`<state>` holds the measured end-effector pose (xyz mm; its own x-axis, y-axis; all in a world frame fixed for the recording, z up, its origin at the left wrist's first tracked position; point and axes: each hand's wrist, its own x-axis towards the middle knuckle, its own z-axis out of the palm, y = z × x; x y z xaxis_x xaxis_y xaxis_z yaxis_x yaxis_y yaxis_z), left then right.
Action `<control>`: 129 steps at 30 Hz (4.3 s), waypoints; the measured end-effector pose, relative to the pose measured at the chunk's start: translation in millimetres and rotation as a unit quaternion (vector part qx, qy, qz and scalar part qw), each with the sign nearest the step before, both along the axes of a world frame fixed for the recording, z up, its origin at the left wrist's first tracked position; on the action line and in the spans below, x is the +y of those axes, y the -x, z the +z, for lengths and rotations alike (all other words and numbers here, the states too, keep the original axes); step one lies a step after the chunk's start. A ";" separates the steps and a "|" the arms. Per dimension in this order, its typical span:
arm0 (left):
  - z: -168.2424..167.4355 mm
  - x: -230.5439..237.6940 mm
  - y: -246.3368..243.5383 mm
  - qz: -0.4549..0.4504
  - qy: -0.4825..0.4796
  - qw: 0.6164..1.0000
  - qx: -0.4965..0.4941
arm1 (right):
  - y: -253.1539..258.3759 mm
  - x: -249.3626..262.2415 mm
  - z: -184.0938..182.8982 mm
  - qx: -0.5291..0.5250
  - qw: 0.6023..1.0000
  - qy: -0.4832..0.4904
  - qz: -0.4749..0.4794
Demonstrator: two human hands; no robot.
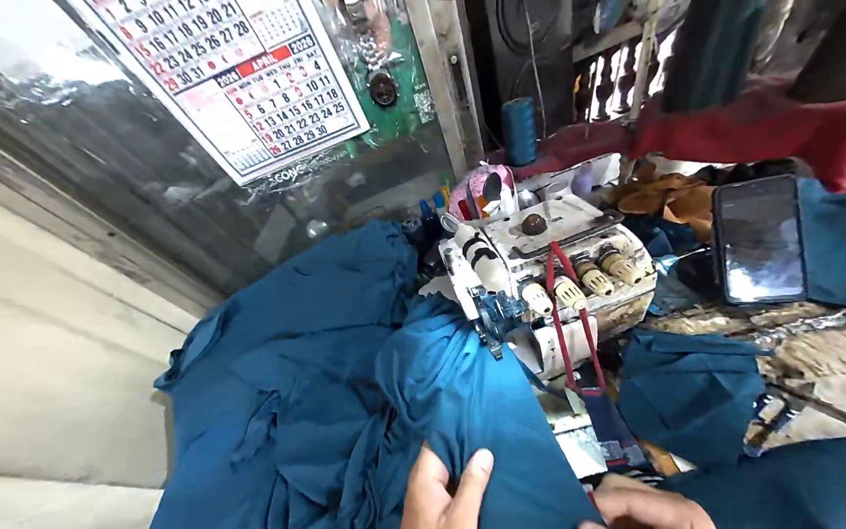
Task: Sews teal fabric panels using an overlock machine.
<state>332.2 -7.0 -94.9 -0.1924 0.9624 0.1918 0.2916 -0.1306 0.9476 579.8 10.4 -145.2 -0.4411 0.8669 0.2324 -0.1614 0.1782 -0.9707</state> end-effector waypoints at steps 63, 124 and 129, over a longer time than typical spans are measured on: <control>45.7 37.7 127.3 0.023 -0.011 0.884 0.467 | 45.4 26.4 5.4 -0.223 0.973 0.044 0.036; -35.2 11.2 77.1 0.107 -0.028 0.842 0.529 | 140.9 15.4 12.3 -0.468 0.879 -0.068 -0.054; -37.4 8.7 76.6 0.116 -0.069 0.838 0.529 | 138.3 14.9 12.9 -0.447 0.892 -0.052 -0.036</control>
<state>255.5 1.8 -132.3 -0.0230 0.8772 0.4797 0.9915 -0.0416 0.1236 441.5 25.3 -132.3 -0.4344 0.8948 -0.1037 0.6853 0.2536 -0.6827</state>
